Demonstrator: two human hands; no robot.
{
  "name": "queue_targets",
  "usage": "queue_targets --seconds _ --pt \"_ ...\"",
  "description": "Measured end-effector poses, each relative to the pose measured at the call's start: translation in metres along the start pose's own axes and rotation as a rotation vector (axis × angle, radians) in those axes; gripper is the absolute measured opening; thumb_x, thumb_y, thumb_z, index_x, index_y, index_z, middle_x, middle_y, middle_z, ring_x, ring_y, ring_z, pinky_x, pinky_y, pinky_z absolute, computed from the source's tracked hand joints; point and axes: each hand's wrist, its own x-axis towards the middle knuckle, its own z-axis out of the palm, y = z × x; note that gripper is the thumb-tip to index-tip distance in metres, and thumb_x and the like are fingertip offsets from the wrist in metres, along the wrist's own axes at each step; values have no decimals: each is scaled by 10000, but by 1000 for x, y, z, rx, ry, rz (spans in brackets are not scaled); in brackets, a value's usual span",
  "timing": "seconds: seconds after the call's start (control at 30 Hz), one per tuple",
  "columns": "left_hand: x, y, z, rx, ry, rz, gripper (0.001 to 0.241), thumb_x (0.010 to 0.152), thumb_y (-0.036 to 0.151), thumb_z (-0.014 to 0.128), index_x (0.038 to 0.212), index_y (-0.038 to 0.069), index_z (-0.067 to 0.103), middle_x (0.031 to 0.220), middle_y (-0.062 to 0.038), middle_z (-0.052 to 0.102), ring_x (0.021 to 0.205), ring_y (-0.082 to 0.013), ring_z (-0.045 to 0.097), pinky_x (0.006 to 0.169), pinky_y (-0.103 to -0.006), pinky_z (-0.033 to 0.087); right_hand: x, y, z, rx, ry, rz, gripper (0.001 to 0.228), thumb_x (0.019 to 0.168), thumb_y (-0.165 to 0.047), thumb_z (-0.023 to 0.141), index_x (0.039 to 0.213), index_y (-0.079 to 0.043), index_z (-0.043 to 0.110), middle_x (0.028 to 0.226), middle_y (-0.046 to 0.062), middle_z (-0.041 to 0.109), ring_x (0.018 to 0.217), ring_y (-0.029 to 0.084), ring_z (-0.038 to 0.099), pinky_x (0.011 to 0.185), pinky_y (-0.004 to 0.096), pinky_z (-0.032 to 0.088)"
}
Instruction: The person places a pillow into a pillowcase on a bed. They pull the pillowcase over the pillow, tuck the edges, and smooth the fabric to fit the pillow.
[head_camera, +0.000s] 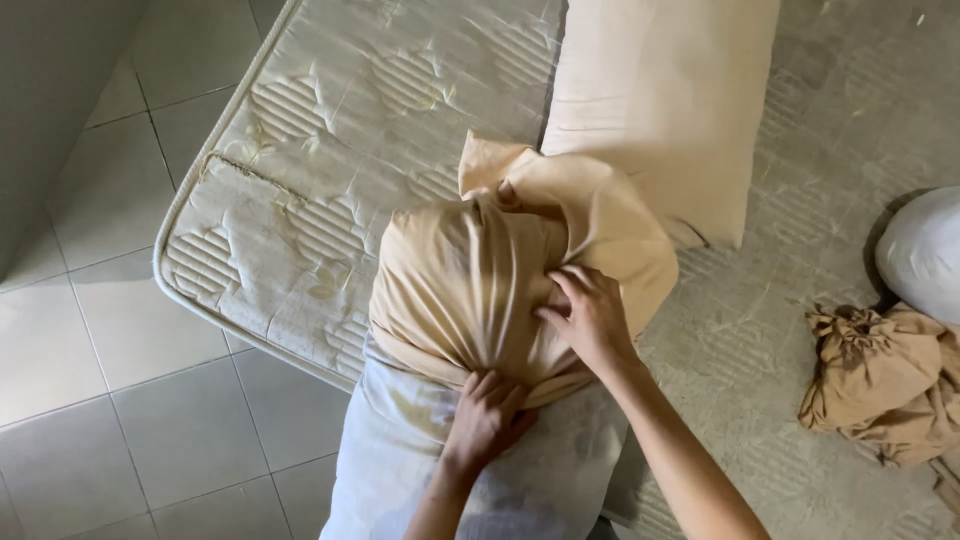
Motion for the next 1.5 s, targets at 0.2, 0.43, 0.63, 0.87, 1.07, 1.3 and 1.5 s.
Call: queue_targets --seconds 0.2,0.43,0.63,0.87,1.07,1.3,1.5 --pt "21 -3 -16 40 -4 125 327 801 237 768 1073 61 726 949 -54 680 863 -224 577 844 -350 463 -11 24 40 -165 -134 34 123 875 51 687 995 35 664 931 143 734 825 242 698 835 376 566" --pt "77 -55 -37 203 389 -643 689 919 446 737 1351 -10 454 1353 -238 517 1330 -429 465 1133 -600 336 -70 -24 -5 370 -573 184 125 929 -27 642 1041 -13 696 893 199 761 826 383 753 789 444 579" --pt "79 -155 0 -1 122 -900 372 1047 367 500 856 67 610 793 -234 681 784 -553 672 754 -612 538 -34 -17 -26 130 -370 68 161 900 -167 737 1011 -50 734 803 154 754 788 331 751 752 436 599" --pt "14 -93 -35 -569 275 -746 445 1071 423 568 773 102 643 752 -116 608 789 -268 588 822 -424 492 27 -30 44 29 -48 3 490 782 -297 876 1147 -27 690 868 182 739 842 369 728 818 483 568" --pt "16 -113 -43 -210 357 -485 370 1061 273 615 734 124 528 703 -47 605 780 -253 650 939 -377 453 -41 -48 55 31 -453 39 177 921 -72 639 1080 -74 716 827 153 747 839 347 748 782 420 585" --pt "81 -106 -58 -557 571 -738 333 978 310 759 778 82 622 827 -34 588 762 -237 571 660 -332 432 -17 -61 16 182 -257 66 167 980 -245 645 1085 -120 680 874 111 742 868 322 743 761 438 575" --pt "53 -92 -25 -1467 730 -926 255 989 204 701 793 45 658 627 -105 698 522 -171 696 485 -279 546 52 -107 43 -95 164 71 303 920 -437 745 1014 -155 685 810 32 727 806 263 712 740 389 545"
